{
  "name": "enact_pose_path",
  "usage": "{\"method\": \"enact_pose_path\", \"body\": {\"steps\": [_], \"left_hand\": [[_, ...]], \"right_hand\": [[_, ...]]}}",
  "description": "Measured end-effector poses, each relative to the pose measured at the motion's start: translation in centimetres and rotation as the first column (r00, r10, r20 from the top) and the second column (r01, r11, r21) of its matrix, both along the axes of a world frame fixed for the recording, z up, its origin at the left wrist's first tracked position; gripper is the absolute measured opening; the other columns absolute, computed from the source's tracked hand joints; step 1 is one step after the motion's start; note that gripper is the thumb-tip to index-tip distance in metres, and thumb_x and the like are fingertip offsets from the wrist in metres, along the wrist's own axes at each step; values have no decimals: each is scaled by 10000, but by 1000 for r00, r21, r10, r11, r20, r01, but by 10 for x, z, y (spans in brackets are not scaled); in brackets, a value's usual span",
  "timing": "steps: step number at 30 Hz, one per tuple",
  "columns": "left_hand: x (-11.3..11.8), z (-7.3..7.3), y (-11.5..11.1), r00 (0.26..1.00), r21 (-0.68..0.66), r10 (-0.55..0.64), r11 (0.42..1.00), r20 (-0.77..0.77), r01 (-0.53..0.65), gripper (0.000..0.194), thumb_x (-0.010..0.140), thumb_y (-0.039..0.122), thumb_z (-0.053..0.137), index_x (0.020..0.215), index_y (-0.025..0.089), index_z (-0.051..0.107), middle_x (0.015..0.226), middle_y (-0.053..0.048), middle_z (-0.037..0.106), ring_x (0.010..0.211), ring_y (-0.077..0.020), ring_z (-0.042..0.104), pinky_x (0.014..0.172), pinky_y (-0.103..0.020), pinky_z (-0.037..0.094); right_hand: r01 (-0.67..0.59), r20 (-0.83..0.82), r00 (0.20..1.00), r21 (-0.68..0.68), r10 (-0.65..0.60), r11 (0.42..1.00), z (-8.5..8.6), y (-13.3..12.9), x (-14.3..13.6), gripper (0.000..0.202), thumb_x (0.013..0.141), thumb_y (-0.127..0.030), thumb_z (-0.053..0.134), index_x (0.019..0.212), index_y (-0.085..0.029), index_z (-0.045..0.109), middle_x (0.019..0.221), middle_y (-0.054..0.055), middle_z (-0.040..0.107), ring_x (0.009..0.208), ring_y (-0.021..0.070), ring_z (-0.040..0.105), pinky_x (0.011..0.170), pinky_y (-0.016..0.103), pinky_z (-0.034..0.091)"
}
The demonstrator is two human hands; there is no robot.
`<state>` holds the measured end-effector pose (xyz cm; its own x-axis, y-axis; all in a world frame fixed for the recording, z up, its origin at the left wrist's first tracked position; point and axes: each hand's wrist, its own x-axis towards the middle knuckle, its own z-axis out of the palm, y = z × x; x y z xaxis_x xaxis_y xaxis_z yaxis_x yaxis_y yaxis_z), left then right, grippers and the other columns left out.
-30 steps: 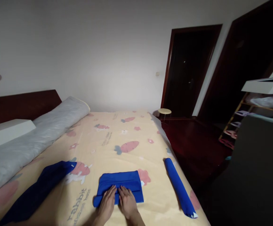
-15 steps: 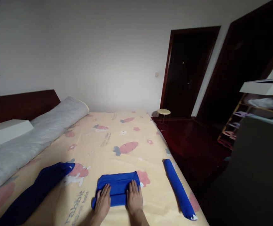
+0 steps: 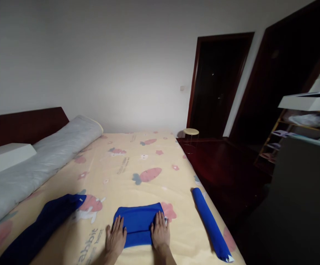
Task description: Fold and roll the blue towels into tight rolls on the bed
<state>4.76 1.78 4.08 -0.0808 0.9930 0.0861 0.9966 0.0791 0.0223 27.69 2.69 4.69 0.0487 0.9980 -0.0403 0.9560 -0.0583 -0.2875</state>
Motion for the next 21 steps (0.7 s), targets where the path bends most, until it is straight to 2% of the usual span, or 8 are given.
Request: {"method": "enact_pose_path", "body": {"steps": [2, 5, 7, 12, 14, 18, 19, 21], "left_hand": [[10, -4, 5, 995, 16, -84, 996, 46, 83, 588, 870, 154, 312, 1448, 226, 397, 1556, -63, 355, 1438, -228, 346, 1169, -501, 275], [30, -4, 15, 961, -34, -232, 970, 149, 240, 622, 850, 133, 331, 1464, 225, 365, 1562, -32, 349, 1441, -191, 337, 1159, -421, 326], [36, -1, 21, 951, -92, -241, 961, 191, 262, 590, 878, 204, 334, 1468, 230, 363, 1562, -18, 351, 1441, -200, 338, 1160, -431, 332], [8, 7, 27, 990, -127, -30, 991, 136, 47, 567, 934, 323, 276, 1495, 242, 304, 1599, -36, 253, 1477, -219, 249, 1180, -494, 269], [-7, 10, 28, 994, -158, 39, 987, 100, -23, 577, 942, 348, 264, 1509, 238, 253, 1616, -47, 190, 1490, -208, 203, 1194, -485, 227], [-20, 13, 31, 995, -234, 72, 971, 70, -54, 591, 950, 391, 276, 1516, 230, 215, 1623, -67, 143, 1496, -218, 176, 1200, -515, 199], [-20, 13, 32, 996, -208, 69, 977, 62, -55, 586, 948, 382, 291, 1510, 226, 238, 1619, -72, 161, 1495, -232, 179, 1198, -542, 192], [-17, 8, 31, 998, -50, 44, 998, 52, -41, 564, 948, 343, 296, 1494, 201, 299, 1606, -91, 211, 1493, -265, 181, 1196, -591, 171]], "right_hand": [[-80, -49, 995, 54, 82, 995, 0, 2, -11, 565, 957, -337, 296, 1475, -137, 397, 1562, 100, 300, 1463, 266, 240, 1201, 469, 162], [-331, -142, 929, 93, 342, 939, 2, 6, -28, 526, 964, -350, 318, 1471, -251, 409, 1551, 32, 342, 1445, 228, 292, 1179, 441, 238], [-392, -165, 903, 65, 397, 918, 3, 10, -31, 524, 964, -395, 324, 1462, -261, 422, 1541, 34, 361, 1435, 231, 315, 1164, 467, 266], [-115, -84, 989, 56, 120, 992, -7, 23, -3, 553, 948, -404, 329, 1453, -209, 442, 1541, 100, 338, 1437, 280, 305, 1145, 541, 261], [-68, -55, 996, 63, 72, 996, -13, 28, 8, 565, 931, -389, 355, 1460, -205, 431, 1545, 112, 325, 1433, 296, 313, 1133, 551, 272], [-40, -24, 999, 56, 41, 998, -15, 32, 16, 591, 917, -391, 391, 1468, -179, 414, 1555, 137, 302, 1432, 317, 308, 1132, 564, 269], [-34, -24, 999, 57, 35, 998, -15, 32, 15, 590, 919, -394, 395, 1466, -176, 417, 1553, 138, 308, 1432, 317, 308, 1135, 563, 268], [-21, -36, 999, 98, 25, 995, -14, 29, 14, 571, 934, -415, 389, 1457, -191, 437, 1549, 124, 330, 1431, 313, 312, 1142, 559, 272]]}}
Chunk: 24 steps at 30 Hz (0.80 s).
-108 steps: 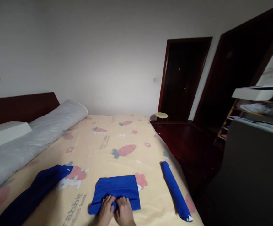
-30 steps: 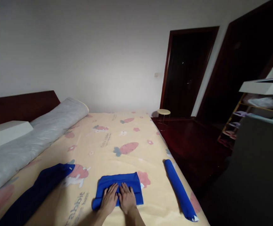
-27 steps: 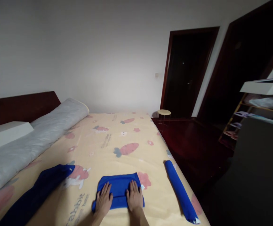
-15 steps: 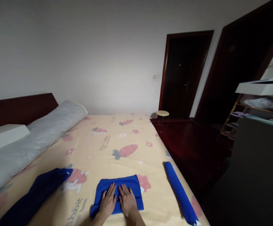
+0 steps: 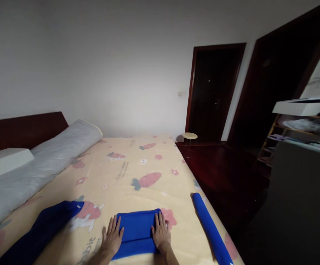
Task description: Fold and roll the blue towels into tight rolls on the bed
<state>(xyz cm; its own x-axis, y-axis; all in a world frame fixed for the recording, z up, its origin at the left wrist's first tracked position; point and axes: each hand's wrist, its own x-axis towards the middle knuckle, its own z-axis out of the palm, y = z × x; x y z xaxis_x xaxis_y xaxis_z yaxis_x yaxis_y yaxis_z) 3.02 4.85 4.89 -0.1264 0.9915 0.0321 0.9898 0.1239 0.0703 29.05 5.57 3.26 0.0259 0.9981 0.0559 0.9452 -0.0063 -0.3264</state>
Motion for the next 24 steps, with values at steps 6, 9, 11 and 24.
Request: {"method": "enact_pose_path", "body": {"steps": [6, 9, 11, 24], "left_hand": [[26, -47, -33, 894, 250, -446, 870, 34, 425, 560, 885, 174, 355, 1423, 303, 444, 1498, 18, 453, 1391, -188, 418, 1159, -375, 400], [31, -61, -64, 824, 209, -554, 826, 121, 524, 570, 878, 174, 377, 1425, 329, 429, 1461, 4, 498, 1342, -213, 485, 1111, -405, 467], [23, -56, -82, 852, 188, -491, 868, 182, 460, 553, 918, 214, 344, 1456, 338, 370, 1499, 6, 448, 1372, -210, 446, 1114, -426, 457], [-17, -20, -77, 951, 248, -242, 950, 191, 192, 574, 738, 39, 408, 1190, 276, 670, 1280, -2, 679, 1225, -187, 583, 1059, -367, 460]], "right_hand": [[-349, -42, 928, 248, 370, 904, -20, -46, -24, 486, 916, -311, 438, 1396, -311, 517, 1503, 35, 425, 1371, 270, 427, 1126, 461, 349], [-457, -46, 876, 237, 480, 857, -23, -74, -27, 547, 883, -231, 450, 1424, -306, 480, 1471, 36, 468, 1343, 244, 466, 1096, 403, 385], [-449, -54, 881, 218, 470, 866, -17, -86, -16, 594, 884, -202, 424, 1471, -289, 405, 1491, 47, 440, 1369, 233, 432, 1106, 402, 368], [-297, -4, 953, 207, 304, 932, 6, -85, 26, 468, 863, -165, 430, 1294, -250, 592, 1347, 64, 616, 1258, 235, 532, 1069, 426, 288]]}}
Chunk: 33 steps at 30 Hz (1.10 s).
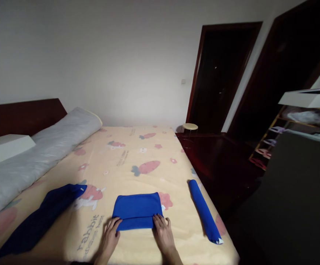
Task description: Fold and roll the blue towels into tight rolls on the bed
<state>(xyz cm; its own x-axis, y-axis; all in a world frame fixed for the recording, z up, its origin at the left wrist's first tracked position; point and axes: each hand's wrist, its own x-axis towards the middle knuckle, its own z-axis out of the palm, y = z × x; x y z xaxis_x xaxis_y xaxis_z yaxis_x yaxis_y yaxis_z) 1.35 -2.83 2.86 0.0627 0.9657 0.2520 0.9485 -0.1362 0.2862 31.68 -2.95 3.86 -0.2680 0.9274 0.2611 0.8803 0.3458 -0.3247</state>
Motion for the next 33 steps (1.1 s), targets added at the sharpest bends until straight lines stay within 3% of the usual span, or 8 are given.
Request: {"method": "enact_pose_path", "body": {"steps": [5, 8, 13, 18, 23, 25, 27, 33], "left_hand": [[7, 26, -2, 998, -45, 46, 998, -51, -48, 412, 720, 75, 502, 977, 313, 720, 1117, 17, 729, 1130, -217, 603, 1052, -414, 359], [11, 35, -2, 996, -108, 81, 991, -38, -84, 331, 753, 113, 503, 926, 294, 719, 1064, 9, 744, 1094, -216, 608, 1032, -414, 329], [22, 43, 9, 987, -177, 149, 972, -60, -158, 385, 794, 107, 420, 997, 254, 712, 1087, -30, 748, 1111, -222, 594, 1038, -436, 300], [42, 31, 16, 969, -147, 223, 960, -110, -238, 495, 778, 68, 395, 1170, 204, 664, 1235, -95, 689, 1216, -266, 543, 1066, -500, 304], [69, -1, 13, 997, -108, -43, 994, -72, 35, 535, 853, 107, 344, 1321, 214, 579, 1376, -45, 615, 1310, -183, 497, 1160, -379, 306], [68, -7, 14, 989, -100, -136, 987, -61, 130, 554, 886, 114, 305, 1389, 223, 509, 1453, -32, 547, 1361, -157, 450, 1178, -360, 302], [58, -6, 18, 984, -90, -169, 982, -58, 164, 530, 937, 172, 278, 1433, 251, 447, 1511, -24, 475, 1401, -153, 402, 1183, -375, 308], [23, 12, 29, 992, -161, -85, 984, -91, 70, 485, 988, 405, 275, 1439, 305, 421, 1549, -26, 392, 1430, -203, 363, 1167, -470, 329]], "right_hand": [[64, -40, 997, -64, -66, 996, 26, -1, -13, 339, 738, -117, 472, 971, -231, 691, 963, 34, 712, 1061, 236, 569, 1022, 393, 282], [133, -16, 991, -84, -135, 988, 34, -2, -19, 308, 714, -101, 454, 871, -222, 690, 991, 58, 680, 1060, 250, 548, 1003, 397, 292], [239, 76, 970, -100, -232, 966, 35, 9, -27, 298, 768, -116, 433, 852, -205, 704, 1049, 109, 660, 1045, 283, 550, 967, 424, 325], [307, 50, 951, -72, -304, 949, 38, 15, -45, 402, 781, -103, 422, 1072, -186, 686, 1089, 125, 664, 1086, 302, 546, 1018, 455, 308], [-34, -116, 993, -65, 26, 997, 31, 9, -83, 424, 854, -199, 446, 1235, -240, 629, 1245, 59, 656, 1184, 227, 537, 1102, 366, 282], [-91, -111, 990, -85, 81, 992, 22, 10, -88, 464, 892, -233, 427, 1333, -229, 573, 1320, 59, 629, 1240, 213, 524, 1125, 358, 268], [-70, -80, 995, -67, 65, 995, 13, 14, -79, 468, 934, -267, 395, 1375, -208, 541, 1378, 66, 590, 1292, 212, 498, 1141, 374, 264], [51, -26, 999, 122, -48, 991, -11, 31, -29, 442, 998, -384, 360, 1337, -202, 576, 1369, 75, 591, 1300, 237, 511, 1120, 434, 333]]}}
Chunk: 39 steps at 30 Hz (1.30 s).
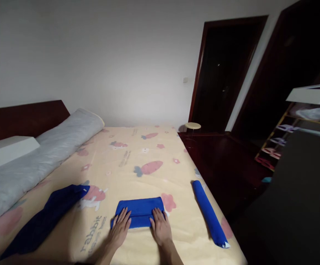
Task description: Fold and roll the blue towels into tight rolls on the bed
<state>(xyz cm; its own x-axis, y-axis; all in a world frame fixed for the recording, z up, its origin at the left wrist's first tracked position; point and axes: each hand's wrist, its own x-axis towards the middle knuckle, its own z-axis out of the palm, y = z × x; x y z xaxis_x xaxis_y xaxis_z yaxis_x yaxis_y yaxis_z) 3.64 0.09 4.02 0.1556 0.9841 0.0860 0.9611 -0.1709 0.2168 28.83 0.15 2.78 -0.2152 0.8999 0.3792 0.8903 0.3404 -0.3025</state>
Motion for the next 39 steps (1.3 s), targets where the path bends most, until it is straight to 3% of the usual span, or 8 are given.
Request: {"method": "enact_pose_path", "body": {"steps": [4, 10, 17, 23, 25, 28, 31, 39], "left_hand": [[24, -1, 3, 998, 5, 63, 998, -14, -63, 489, 956, 247, 289, 1402, 232, 488, 1535, -53, 407, 1434, -225, 356, 1195, -496, 272], [52, -4, 7, 999, -93, -12, 996, 40, 16, 588, 867, 113, 271, 1390, 246, 504, 1465, 5, 516, 1361, -142, 459, 1169, -343, 341], [7, 18, 26, 978, -167, 189, 965, -88, -201, 543, 956, 416, 267, 1470, 269, 354, 1579, -48, 309, 1456, -223, 308, 1155, -535, 293], [8, 0, 36, 950, 65, 243, 970, -196, -235, 489, 929, 295, 335, 1372, 215, 526, 1491, -120, 466, 1397, -282, 413, 1170, -622, 208], [21, -11, 35, 966, 156, 204, 971, -160, -179, 478, 917, 226, 326, 1313, 210, 593, 1447, -100, 530, 1370, -264, 454, 1165, -551, 296], [46, -29, 30, 997, 241, 40, 970, -73, -21, 496, 903, 167, 323, 1312, 243, 594, 1407, -36, 582, 1326, -197, 508, 1106, -379, 429], [59, -37, 23, 999, 233, -46, 971, -19, 49, 494, 918, 203, 329, 1368, 248, 527, 1429, -36, 556, 1323, -195, 511, 1095, -363, 440], [-1, 1, 38, 982, -124, 139, 980, -129, -155, 537, 952, 419, 276, 1472, 300, 338, 1578, -33, 308, 1459, -233, 300, 1146, -517, 310]], "right_hand": [[86, -7, 996, -13, -86, 996, 3, 3, -19, 412, 977, -319, 379, 1276, -186, 629, 1365, 94, 592, 1328, 257, 482, 1152, 459, 290], [-125, -83, 991, -221, 109, 967, 18, 3, -62, 449, 982, -272, 315, 1358, -238, 558, 1386, 38, 578, 1334, 195, 474, 1175, 427, 253], [142, 14, 989, -315, -145, 938, 19, 26, -12, 496, 987, -433, 320, 1381, -222, 535, 1486, 74, 446, 1413, 270, 359, 1154, 532, 260], [244, 42, 970, -236, -241, 941, 0, 32, 3, 491, 969, -412, 358, 1384, -219, 537, 1493, 102, 430, 1411, 316, 353, 1147, 589, 253], [198, 5, 979, -205, -202, 958, 0, 28, -11, 504, 975, -399, 340, 1397, -193, 522, 1510, 113, 400, 1421, 312, 335, 1166, 567, 232], [-63, -70, 996, -211, 49, 975, 4, 19, -39, 516, 972, -345, 331, 1461, -213, 428, 1546, 64, 345, 1443, 250, 297, 1190, 475, 224], [-164, -113, 984, -283, 136, 945, 12, 13, -57, 512, 972, -328, 304, 1464, -249, 419, 1534, 32, 377, 1435, 219, 318, 1185, 444, 227], [194, 103, 981, -436, -166, 879, 30, 37, 0, 558, 971, -369, 228, 1465, -186, 413, 1554, 57, 329, 1459, 249, 256, 1165, 511, 218]]}}
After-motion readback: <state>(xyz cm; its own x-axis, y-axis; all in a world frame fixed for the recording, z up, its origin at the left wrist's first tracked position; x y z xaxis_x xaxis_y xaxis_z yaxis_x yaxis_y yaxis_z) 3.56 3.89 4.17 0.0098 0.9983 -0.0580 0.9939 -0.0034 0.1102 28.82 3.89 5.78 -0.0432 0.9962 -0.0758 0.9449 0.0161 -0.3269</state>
